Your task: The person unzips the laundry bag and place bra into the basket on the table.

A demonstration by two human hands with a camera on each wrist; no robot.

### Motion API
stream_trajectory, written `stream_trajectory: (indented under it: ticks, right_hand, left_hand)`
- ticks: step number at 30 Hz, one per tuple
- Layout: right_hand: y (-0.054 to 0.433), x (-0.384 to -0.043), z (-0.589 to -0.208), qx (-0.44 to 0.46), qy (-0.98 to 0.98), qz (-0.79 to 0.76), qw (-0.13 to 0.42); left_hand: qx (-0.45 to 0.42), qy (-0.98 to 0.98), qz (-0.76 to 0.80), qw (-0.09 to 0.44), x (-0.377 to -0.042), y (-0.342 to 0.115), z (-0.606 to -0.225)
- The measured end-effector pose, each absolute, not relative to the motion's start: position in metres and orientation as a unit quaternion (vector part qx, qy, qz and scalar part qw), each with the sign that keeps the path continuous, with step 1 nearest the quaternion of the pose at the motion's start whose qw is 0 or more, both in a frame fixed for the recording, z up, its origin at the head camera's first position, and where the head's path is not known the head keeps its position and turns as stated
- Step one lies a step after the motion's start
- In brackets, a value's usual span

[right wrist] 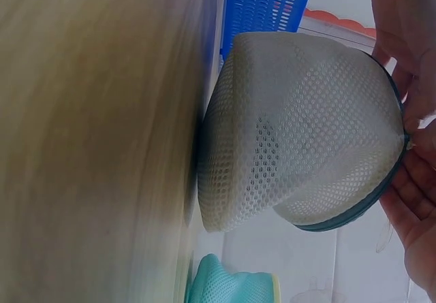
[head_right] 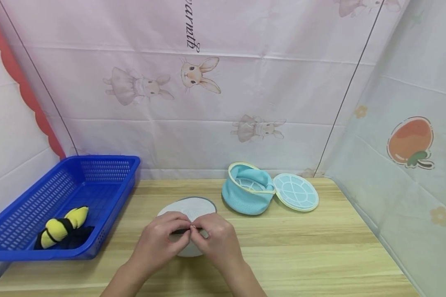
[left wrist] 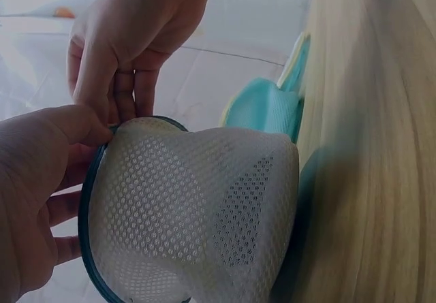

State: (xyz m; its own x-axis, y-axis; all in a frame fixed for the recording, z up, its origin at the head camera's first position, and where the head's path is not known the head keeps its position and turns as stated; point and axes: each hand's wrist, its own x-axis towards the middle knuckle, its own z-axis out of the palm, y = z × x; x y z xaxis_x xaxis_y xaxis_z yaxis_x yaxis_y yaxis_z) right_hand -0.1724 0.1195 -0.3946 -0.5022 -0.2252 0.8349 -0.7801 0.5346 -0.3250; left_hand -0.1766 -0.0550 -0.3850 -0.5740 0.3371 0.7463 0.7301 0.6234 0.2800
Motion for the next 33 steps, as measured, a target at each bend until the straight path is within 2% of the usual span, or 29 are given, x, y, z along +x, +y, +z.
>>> stream_trajectory:
  ticks: [26,33]
  right_hand:
    - [0.1234,-0.1737,-0.3915,0.304,-0.794,0.36,0.384]
    - [0.1257,-0.1726,-0.3907,0.289,-0.806,0.364,0.367]
  left_hand:
    - [-0.301,-0.851,-0.278,0.329,-0.178,-0.0588,-0.3822]
    - [-0.285,-0.859,-0.275,0.325,-0.1776,-0.0604,-0.3815]
